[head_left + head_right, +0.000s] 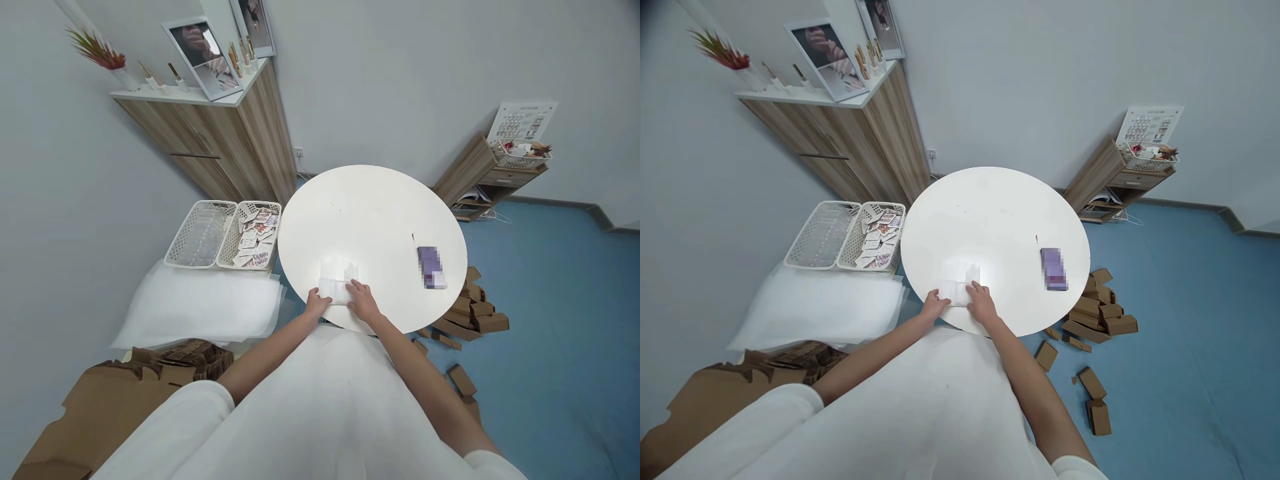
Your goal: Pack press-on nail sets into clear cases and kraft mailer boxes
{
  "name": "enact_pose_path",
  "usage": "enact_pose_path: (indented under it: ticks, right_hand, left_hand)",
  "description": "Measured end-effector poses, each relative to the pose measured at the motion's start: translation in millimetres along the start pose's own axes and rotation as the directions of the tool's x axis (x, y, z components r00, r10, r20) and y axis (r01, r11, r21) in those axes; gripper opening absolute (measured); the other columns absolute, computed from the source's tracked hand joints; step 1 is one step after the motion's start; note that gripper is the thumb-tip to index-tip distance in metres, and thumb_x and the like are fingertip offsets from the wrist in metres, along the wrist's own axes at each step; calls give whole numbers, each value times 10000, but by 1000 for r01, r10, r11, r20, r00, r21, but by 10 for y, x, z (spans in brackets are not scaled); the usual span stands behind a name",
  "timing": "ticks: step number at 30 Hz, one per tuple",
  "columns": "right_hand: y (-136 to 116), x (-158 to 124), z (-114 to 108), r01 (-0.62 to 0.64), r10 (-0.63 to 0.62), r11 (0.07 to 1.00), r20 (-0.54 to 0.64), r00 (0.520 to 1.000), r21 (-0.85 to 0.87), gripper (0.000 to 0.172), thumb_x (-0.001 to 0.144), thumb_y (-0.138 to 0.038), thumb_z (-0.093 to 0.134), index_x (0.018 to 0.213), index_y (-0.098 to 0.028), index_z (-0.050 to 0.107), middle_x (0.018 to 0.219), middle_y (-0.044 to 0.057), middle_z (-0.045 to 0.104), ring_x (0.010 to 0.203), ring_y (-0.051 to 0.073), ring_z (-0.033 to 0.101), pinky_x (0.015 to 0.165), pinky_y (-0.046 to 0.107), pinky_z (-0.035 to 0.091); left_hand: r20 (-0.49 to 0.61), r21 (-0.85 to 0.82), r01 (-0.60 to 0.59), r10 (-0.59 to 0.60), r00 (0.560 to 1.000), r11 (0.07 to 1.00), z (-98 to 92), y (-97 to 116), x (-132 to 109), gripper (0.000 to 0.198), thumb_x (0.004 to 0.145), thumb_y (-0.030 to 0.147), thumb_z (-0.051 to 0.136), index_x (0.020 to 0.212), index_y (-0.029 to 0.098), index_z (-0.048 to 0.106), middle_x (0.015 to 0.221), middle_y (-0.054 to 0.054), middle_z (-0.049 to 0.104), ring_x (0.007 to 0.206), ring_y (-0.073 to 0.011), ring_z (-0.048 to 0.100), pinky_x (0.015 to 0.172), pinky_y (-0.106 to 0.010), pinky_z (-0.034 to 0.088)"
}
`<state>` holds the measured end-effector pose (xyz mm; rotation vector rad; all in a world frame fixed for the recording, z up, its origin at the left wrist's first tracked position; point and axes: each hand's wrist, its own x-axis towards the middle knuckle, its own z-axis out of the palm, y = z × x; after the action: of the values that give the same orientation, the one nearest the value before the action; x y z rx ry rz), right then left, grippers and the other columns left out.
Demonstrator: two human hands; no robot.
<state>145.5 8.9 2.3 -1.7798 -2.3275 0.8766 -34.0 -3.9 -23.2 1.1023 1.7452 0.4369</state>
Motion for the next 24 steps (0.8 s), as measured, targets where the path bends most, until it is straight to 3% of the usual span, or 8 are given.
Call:
enact_pose_path:
  ticks: [5, 9, 13, 19, 24]
  right_hand:
    - [-15, -29, -9, -6, 6, 1000, 35, 999, -12, 541, 739, -170, 497, 1266, -236, 394, 1394, 53, 299, 1181, 265, 312, 877, 372, 358]
    - [-20, -7, -11, -37, 37, 998, -6, 999, -59, 509, 719, -192, 548, 1215, -263, 452, 1376, 72, 278, 1177, 287, 310, 868, 388, 354]
    - [-20, 20, 20, -40, 41, 999, -24, 999, 12, 514, 695, -159, 570, 1190, -262, 479, 1163, 99, 421, 1047, 251, 419, 834, 368, 381]
    - [21, 61, 106, -74, 96, 944, -53, 994, 322, 507, 655, -159, 573, 1152, -219, 491, 989, 53, 467, 930, 192, 475, 821, 334, 407]
    - [60, 83, 143, -157, 270, 770, -93, 958, 618, 425, 676, -177, 464, 1099, -204, 483, 900, 14, 526, 743, 133, 510, 752, 306, 435]
  left_hand:
    - [40, -54, -37, 40, 998, 998, -105, 83, -39, 258, 775, 339, 478, 932, 146, 548, 822, -61, 623, 705, -149, 591, 567, -239, 442]
    - [30, -64, -89, 91, 995, 994, -118, 201, -41, 110, 727, 260, 513, 759, 162, 554, 706, -14, 591, 621, -117, 548, 549, -217, 405]
    - [32, -18, -149, 149, 988, 989, -36, 350, 14, 26, 666, 197, 561, 675, 182, 542, 611, 24, 532, 587, -112, 497, 550, -224, 371]
    - [96, 226, -305, 290, 952, 925, 118, 481, 34, 68, 715, 174, 491, 728, 189, 556, 640, 10, 550, 624, -135, 515, 576, -247, 394]
    - [142, 340, -459, 438, 888, 820, 199, 367, -43, 210, 735, 221, 496, 927, 175, 566, 825, -43, 566, 768, -172, 550, 702, -294, 439]
